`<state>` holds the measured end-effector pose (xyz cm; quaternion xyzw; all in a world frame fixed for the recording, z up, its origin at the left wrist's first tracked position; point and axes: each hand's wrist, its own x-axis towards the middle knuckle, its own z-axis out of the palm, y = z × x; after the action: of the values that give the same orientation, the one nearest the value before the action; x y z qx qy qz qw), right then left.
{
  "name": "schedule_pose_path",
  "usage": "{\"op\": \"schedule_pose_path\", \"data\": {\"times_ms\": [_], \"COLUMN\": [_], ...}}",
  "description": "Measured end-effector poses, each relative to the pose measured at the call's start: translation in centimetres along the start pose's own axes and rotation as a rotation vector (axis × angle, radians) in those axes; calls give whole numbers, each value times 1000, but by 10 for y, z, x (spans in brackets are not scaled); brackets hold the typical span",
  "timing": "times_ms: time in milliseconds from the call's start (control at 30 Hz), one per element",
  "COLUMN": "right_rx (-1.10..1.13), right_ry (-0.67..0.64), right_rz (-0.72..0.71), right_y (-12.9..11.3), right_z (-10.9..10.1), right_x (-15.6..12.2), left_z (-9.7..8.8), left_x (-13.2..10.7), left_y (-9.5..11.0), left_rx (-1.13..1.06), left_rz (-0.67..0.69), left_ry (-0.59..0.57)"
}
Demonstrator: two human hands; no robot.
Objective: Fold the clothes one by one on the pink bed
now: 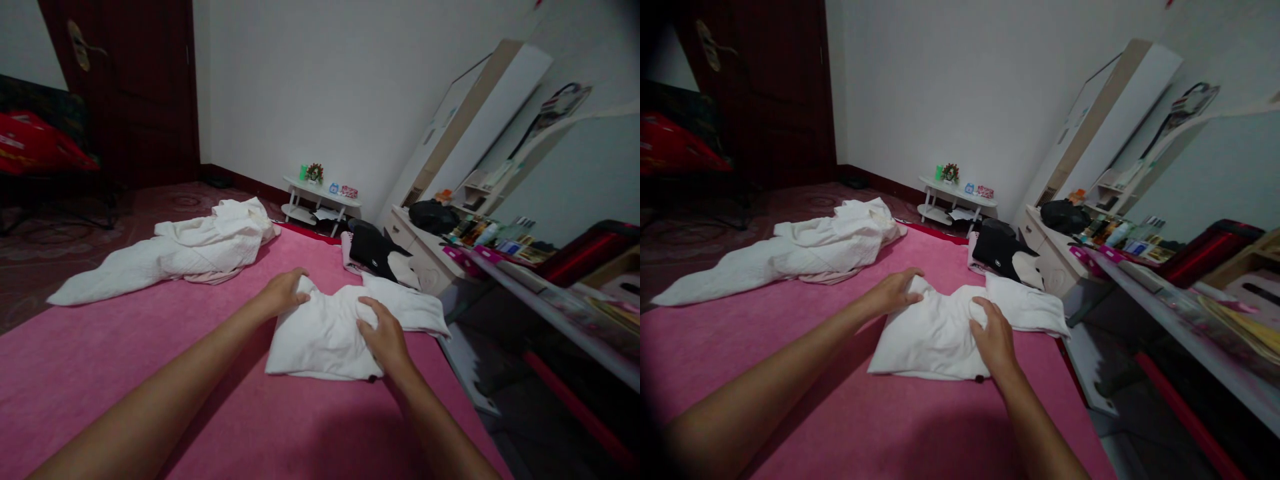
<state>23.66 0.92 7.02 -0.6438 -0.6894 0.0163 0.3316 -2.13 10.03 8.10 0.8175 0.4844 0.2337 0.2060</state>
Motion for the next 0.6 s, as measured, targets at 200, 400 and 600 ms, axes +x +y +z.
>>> {"op": "schedule_pose_path", "data": {"times_ms": [200, 400, 600], "right_rx": [-137, -616, -621], "right_ry": [357, 196, -39], "right_rz": [91, 399, 60], "right_y": [45, 138, 147], "right_z": [-97, -142, -60], "right_x": [49, 87, 81], "left_z": [3, 53, 109], "left_x": [65, 116, 55], "left_y": [78, 98, 32], "left_rx": [-470, -405, -217], "left_rz": [150, 102, 169], "left_ry": [337, 193, 99]}}
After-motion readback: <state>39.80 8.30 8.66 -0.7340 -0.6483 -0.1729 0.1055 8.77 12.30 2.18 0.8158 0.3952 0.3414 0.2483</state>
